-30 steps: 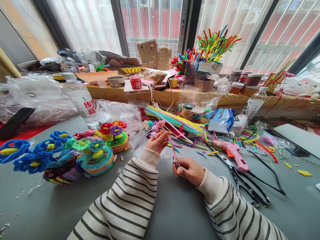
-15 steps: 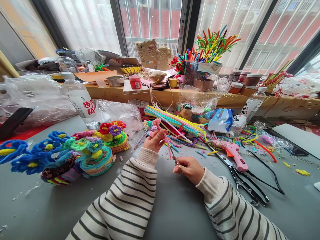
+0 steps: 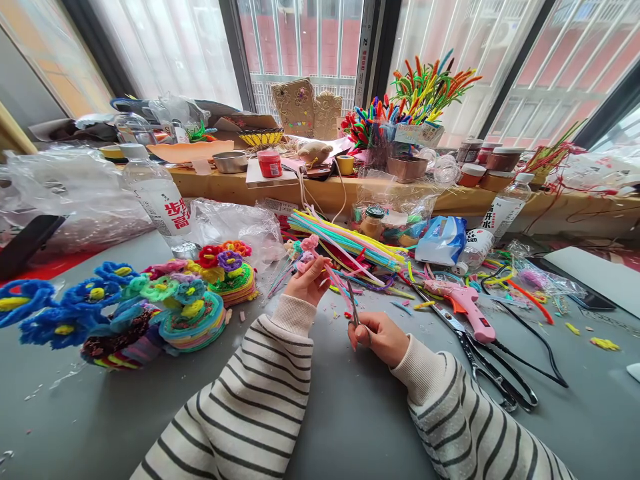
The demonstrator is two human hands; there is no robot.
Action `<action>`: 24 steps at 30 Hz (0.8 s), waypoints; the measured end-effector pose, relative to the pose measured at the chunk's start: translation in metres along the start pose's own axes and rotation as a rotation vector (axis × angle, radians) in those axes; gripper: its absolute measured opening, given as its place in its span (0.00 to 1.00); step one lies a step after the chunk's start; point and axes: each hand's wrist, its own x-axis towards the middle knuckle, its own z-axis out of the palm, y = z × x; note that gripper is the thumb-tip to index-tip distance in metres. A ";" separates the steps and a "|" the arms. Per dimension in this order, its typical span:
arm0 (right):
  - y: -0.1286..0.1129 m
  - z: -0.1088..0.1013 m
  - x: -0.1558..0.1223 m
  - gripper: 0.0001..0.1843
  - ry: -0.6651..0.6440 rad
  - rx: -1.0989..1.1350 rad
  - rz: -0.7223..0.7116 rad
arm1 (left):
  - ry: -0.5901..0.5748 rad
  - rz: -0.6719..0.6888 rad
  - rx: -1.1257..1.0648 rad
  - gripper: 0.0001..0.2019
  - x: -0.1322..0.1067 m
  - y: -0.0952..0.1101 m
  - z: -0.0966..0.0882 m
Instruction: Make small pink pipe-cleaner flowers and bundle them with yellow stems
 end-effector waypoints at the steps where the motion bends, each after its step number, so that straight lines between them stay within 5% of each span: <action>1: 0.000 0.000 0.000 0.33 -0.025 0.007 -0.013 | -0.010 -0.004 0.003 0.07 -0.001 0.000 0.000; 7: -0.002 0.000 -0.002 0.36 -0.129 -0.067 -0.037 | -0.044 -0.033 0.061 0.08 -0.003 -0.005 0.002; 24: -0.003 0.001 -0.002 0.35 -0.147 0.011 -0.063 | -0.059 -0.041 0.134 0.07 0.000 -0.008 0.000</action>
